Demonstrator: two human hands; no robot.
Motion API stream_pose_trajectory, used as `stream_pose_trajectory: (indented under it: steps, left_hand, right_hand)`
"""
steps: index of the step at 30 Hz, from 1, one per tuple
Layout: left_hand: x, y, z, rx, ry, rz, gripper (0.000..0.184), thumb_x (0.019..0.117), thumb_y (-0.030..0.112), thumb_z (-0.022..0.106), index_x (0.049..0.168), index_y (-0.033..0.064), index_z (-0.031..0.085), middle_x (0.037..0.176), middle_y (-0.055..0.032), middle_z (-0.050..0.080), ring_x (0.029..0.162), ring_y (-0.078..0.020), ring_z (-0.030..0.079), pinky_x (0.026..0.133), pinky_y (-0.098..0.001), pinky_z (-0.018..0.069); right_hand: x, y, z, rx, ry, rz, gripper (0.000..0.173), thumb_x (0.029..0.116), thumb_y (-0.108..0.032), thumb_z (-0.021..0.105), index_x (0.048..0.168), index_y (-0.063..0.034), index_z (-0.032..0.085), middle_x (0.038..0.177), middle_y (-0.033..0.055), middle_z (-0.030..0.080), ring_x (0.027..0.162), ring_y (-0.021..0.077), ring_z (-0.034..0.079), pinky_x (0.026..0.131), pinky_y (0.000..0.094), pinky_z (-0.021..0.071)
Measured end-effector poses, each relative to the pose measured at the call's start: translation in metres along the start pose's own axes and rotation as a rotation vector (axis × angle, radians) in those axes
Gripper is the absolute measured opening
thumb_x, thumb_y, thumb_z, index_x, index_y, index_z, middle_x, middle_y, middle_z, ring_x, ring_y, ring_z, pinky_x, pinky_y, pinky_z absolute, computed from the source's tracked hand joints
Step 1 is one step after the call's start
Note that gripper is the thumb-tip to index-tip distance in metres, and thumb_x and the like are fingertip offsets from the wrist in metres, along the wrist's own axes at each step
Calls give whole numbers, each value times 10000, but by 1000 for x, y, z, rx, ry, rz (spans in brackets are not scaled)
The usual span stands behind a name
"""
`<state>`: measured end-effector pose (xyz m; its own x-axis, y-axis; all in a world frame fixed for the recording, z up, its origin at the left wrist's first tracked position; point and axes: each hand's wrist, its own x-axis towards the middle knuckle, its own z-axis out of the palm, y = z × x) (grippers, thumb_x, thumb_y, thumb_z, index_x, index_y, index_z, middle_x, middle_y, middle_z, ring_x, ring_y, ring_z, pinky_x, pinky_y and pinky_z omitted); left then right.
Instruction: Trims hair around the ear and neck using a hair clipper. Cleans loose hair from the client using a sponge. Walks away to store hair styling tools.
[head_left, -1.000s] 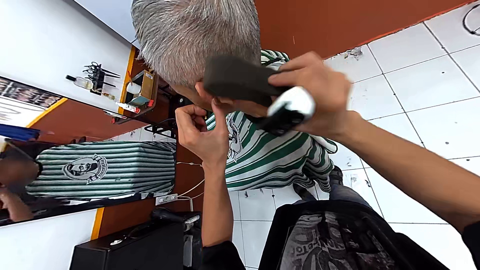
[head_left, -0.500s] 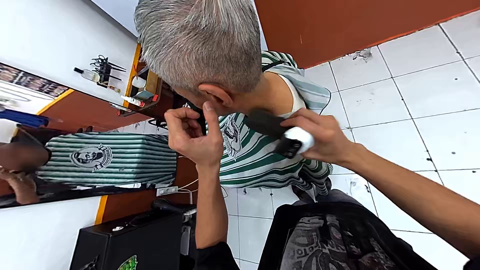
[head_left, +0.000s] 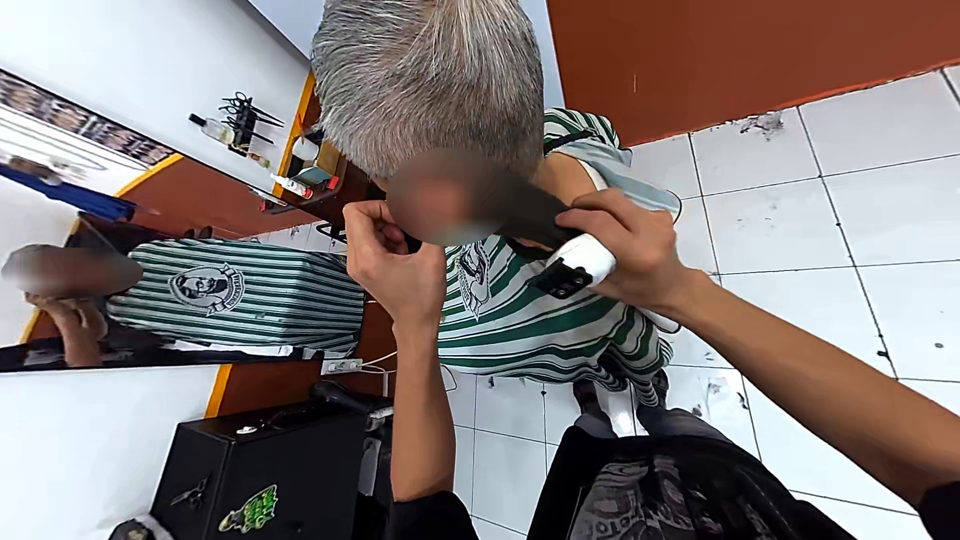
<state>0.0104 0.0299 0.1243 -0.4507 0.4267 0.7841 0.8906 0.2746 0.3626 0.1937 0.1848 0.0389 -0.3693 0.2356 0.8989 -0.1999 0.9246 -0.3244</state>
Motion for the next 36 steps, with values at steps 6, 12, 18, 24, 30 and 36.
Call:
stream_pose_trajectory:
  steps: [6,12,18,24,30,36]
  left_hand:
    - [5,-14,3,-86,27,36,240,974,262,705,949,68,565,824,23,499,633,29,471,530,-106,392]
    - [3,-18,5,-169,16,48,226,967,237,717,948,68,568,822,21,501,620,22,462,517,-115,388]
    - [-14,-9,20,-302,9,-27,171,992,211,675,972,55,608,738,25,476,555,-4,421,477,-133,358]
    - [-24,5,31,-323,69,-111,230,988,269,663,940,62,574,731,16,485,570,-19,455,509,-152,401]
    - [-25,2,33,-386,81,-114,232,978,270,672,914,73,569,738,1,478,558,-40,443,488,-172,383]
    - [-29,-4,31,-439,123,-57,246,954,235,720,876,48,581,731,-4,486,552,-33,432,484,-157,365]
  right_hand:
    - [19,-22,-25,44,149,-41,254,903,-93,728,1100,55,661,1043,230,679,962,226,677,821,287,563]
    - [-6,-17,-18,-148,-204,96,333,818,-191,681,1079,17,694,995,213,694,751,335,692,521,458,518]
    - [60,-54,-47,-33,127,-10,310,902,-119,737,1151,46,655,1080,133,691,1052,140,659,926,283,553]
    - [99,-60,-31,-308,-202,-135,331,885,-216,722,1104,31,693,1018,220,695,862,313,694,645,416,547]
    - [134,-79,-53,-229,-231,-164,377,905,-228,744,1147,56,693,1062,213,718,1021,212,688,906,326,556]
    - [144,-73,-69,-450,-490,-138,316,879,-212,632,1070,39,661,968,238,676,831,358,671,648,488,510]
